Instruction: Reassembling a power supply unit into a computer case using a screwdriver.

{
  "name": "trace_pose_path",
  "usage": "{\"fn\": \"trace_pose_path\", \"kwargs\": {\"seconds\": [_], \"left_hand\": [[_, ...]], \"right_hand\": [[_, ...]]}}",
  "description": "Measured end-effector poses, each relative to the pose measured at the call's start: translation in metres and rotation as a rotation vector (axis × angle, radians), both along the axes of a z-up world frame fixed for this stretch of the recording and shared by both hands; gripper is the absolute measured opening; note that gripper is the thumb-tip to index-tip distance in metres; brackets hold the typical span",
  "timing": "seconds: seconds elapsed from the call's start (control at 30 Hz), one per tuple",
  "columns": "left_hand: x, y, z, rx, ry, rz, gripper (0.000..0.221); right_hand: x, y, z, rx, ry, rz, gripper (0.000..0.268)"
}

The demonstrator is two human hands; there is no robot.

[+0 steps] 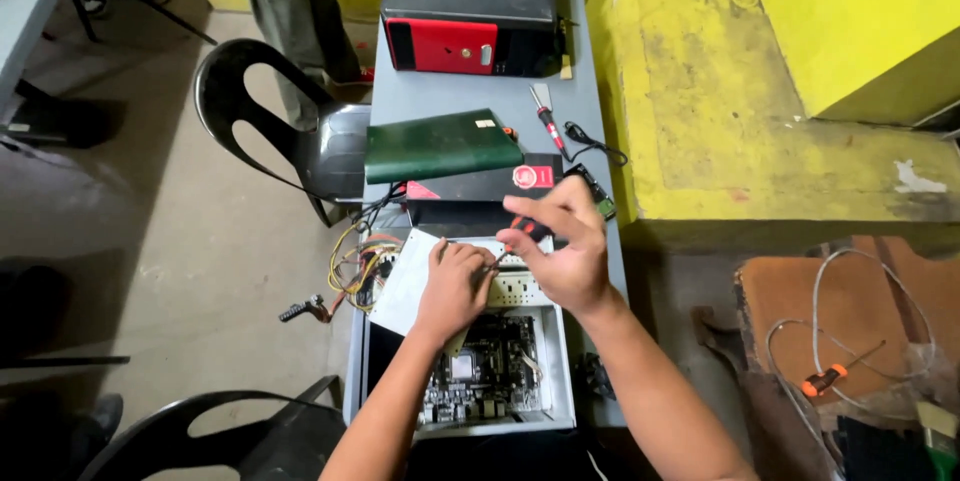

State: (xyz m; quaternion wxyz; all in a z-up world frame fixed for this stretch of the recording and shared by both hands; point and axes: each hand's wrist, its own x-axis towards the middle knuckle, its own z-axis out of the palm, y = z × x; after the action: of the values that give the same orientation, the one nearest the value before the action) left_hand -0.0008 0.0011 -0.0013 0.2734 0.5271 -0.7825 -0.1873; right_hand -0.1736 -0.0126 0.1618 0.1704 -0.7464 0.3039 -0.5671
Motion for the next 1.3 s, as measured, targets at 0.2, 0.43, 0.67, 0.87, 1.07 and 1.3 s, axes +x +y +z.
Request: {"fn": "trace_pose_path", "kwargs": {"seconds": [0.2,0.43,0.67,0.87,1.07,1.3], "left_hand": [[0.000,-0.001,0.007,0.006,-0.028,0.003,0.007],[0.000,0.002,0.006,-0.020,0.064,-0.006,0.018],[0.002,-0.001,-0.005,-0.021,0.152,0.002,0.008],[0.022,0.003,0.026,0.207,0.903,0.066,0.033],[0.027,-0.004,0.010,0.163,1.283,0.138,0.039],[0.029,-0.003,0.019,0.177,1.158,0.128,0.036]], "right_hand": [[0.004,0.011,0.024,-0.067,0.067,0.000,0.042],[0.005,0.009,0.019,0.014,-0.033,0.069,0.030],[0.006,0.019,0.026,0.115,-0.013,0.182,0.043],[0.007,0.008,0.038,0.031,0.142,0.013,0.026],[0.024,0.023,0.029,0.004,-0.027,-0.025,0.044],[0.003,0.017,0.011,0.073,-0.139,-0.022,0.046]]}}
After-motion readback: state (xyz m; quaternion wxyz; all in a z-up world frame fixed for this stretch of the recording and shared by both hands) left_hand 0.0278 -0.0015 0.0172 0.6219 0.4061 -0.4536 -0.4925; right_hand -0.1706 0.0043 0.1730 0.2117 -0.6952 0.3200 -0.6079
